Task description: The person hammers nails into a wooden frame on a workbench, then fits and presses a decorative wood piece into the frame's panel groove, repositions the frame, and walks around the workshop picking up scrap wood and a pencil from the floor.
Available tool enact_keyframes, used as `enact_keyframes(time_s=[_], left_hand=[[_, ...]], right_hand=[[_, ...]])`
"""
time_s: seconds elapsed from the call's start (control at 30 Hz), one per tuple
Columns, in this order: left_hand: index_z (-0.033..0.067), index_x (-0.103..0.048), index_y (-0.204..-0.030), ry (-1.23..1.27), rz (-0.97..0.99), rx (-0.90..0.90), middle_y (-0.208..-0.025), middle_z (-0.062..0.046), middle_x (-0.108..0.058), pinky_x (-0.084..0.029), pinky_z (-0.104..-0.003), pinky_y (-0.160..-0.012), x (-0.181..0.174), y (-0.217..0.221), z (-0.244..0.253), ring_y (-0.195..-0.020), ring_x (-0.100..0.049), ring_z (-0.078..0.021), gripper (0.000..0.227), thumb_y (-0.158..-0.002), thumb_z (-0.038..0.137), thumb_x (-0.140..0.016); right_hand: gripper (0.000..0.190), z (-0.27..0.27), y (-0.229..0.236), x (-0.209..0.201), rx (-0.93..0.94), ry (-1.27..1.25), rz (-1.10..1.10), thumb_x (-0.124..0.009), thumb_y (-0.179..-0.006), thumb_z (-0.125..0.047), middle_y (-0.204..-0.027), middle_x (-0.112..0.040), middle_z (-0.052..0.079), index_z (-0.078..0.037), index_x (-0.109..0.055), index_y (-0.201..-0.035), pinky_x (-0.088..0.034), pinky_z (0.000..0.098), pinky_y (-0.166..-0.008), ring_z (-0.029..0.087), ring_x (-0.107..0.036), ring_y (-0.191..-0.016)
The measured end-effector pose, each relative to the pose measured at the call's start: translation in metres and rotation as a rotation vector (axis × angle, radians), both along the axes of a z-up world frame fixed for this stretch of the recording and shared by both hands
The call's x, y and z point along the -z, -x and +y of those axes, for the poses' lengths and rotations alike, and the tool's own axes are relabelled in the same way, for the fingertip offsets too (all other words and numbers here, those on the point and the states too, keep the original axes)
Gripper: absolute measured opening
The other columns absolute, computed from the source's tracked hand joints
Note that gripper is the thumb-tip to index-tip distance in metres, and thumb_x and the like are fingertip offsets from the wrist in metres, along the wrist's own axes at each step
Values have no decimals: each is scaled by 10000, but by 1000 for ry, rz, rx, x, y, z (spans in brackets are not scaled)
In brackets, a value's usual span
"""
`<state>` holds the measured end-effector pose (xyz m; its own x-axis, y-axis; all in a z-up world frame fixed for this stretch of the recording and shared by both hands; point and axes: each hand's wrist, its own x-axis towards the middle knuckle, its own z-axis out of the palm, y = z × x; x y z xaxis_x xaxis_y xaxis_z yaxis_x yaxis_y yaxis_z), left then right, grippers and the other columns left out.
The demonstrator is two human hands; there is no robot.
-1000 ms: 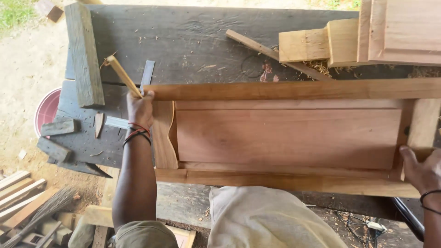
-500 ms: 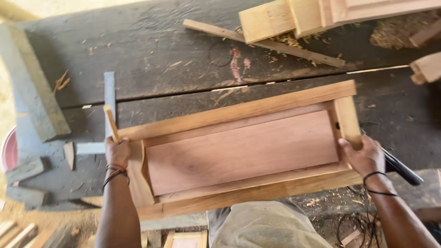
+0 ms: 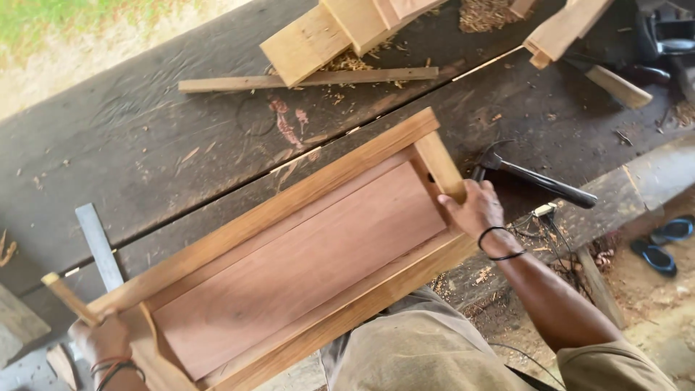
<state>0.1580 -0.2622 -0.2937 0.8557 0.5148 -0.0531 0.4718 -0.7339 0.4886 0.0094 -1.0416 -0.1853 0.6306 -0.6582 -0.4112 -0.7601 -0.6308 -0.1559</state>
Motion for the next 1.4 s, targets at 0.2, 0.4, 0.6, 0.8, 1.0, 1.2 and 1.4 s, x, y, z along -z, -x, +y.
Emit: enact_keyframes(time_s=[0.2,0.4,0.6,0.8,1.0,1.2,1.4], left_hand=[[-94,-533,-1268,-14,-42,8,-1178,-260,-643,-504,-479,-965,8,6,-1,-1104,-643,-404,467,-982,202,-751],[-88,-510,-1286,-26,-31,58,-1237,-268,-617,-483,-470,-1005,35,4,-41,-1126,-626,-402,482,-993,190,-774],[-32,-526,-1293,12,26,-24,-1189,-248,-635,-496,-477,-962,46,-26,-93,-1064,-642,-392,460,-960,180,-761],[10,-587,-1227,-58,33,72,-1116,-235,-672,-518,-472,-913,48,-42,-108,-1017,-660,-396,368,-926,147,-750],[26,-618,-1267,290,-175,210,-1115,-84,-660,-519,-352,-876,56,-33,-86,-984,-628,-204,342,-949,78,-733],[53,-628,-1120,343,-138,-36,-961,-43,-675,-530,-307,-740,37,-3,-116,-815,-617,-156,397,-837,222,-849],[14,-661,-1016,299,-30,-298,-952,-115,-721,-548,-373,-809,24,-25,-140,-862,-670,-237,648,-706,503,-951]], right_hand=[[710,0,-2,22,-24,8,-120,-794,-813,-555,-1171,-570,174,-84,-636,-1320,-518,502,-911,363,-596,-1092],[712,-31,-11,5,72,25,-12,-806,-831,-541,-1220,-534,175,-105,-638,-1369,-508,486,-934,331,-558,-1148],[746,-72,-5,27,62,126,-90,-838,-804,-560,-1216,-532,179,-128,-655,-1384,-491,492,-948,358,-539,-1162],[672,-80,-16,20,94,128,-60,-829,-800,-580,-1218,-541,167,-177,-700,-1322,-480,508,-959,350,-538,-1180],[525,-100,-4,42,-79,226,-140,-860,-847,-577,-1184,-690,98,-161,-761,-1150,-485,539,-968,343,-544,-1225],[628,-126,7,77,-145,296,-295,-896,-787,-586,-1235,-659,161,-132,-751,-1197,-469,577,-899,399,-530,-1205],[659,-132,4,77,-101,252,-154,-931,-818,-586,-1229,-633,229,-84,-738,-1199,-473,585,-908,419,-558,-1163]])
